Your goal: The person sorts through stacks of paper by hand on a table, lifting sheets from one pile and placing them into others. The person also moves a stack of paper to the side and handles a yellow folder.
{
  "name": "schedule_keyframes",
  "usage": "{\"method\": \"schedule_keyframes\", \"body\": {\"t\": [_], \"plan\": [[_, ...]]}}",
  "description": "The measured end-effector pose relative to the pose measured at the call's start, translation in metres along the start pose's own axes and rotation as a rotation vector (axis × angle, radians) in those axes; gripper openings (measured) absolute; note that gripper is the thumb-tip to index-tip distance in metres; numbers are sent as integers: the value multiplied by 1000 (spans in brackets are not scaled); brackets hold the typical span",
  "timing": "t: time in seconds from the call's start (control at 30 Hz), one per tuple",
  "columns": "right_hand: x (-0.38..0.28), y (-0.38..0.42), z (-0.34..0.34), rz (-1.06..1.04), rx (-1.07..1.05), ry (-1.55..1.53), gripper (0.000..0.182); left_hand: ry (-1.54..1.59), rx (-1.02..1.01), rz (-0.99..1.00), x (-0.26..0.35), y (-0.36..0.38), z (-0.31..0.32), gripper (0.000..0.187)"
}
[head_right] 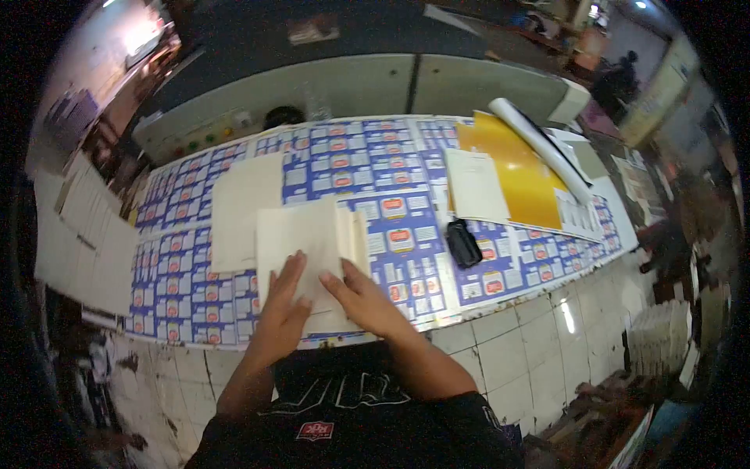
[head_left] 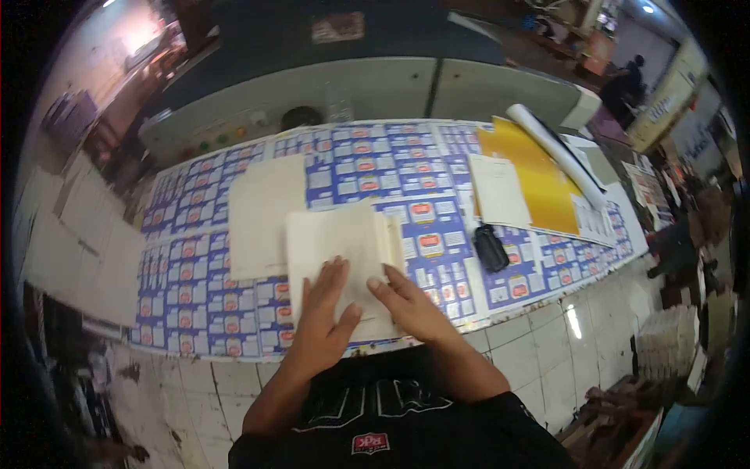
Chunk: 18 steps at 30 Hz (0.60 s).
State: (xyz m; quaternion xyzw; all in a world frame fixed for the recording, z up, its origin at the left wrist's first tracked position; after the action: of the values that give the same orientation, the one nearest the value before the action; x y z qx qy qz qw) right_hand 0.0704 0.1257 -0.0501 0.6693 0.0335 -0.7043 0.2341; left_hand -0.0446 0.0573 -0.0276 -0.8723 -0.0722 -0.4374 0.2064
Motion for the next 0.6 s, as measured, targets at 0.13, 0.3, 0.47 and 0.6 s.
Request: {"method": "schedule_keyframes", "body": {"t": [0.13, 0.3, 0.47, 0.6], "plan": [[14, -12, -53, -213, 81, 306, 47, -123, 73, 109, 20, -3, -4, 72], [-25, 7, -187, -271, 500, -174, 47, -437, -93, 163, 10, 3, 34, 85], [-48, 39, -230, -366, 526, -315, 50, -653, -169, 246, 0, 12, 52, 73], [-42, 41, -219, -335, 491, -282, 52, -577, -203, 174, -8, 8, 48, 70]]}}
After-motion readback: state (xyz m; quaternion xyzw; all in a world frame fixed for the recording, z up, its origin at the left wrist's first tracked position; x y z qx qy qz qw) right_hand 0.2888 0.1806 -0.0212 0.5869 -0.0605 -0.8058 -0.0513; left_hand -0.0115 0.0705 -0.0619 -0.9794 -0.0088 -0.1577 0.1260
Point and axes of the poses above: each hand's wrist, its own y-axis away from the middle knuckle, its own z-axis out of the palm, x = y × z, the point moved 9 cm from there along -y, towards the middle knuckle, and after that the axes turned 15 degrees about x, right-handed, at the moved point
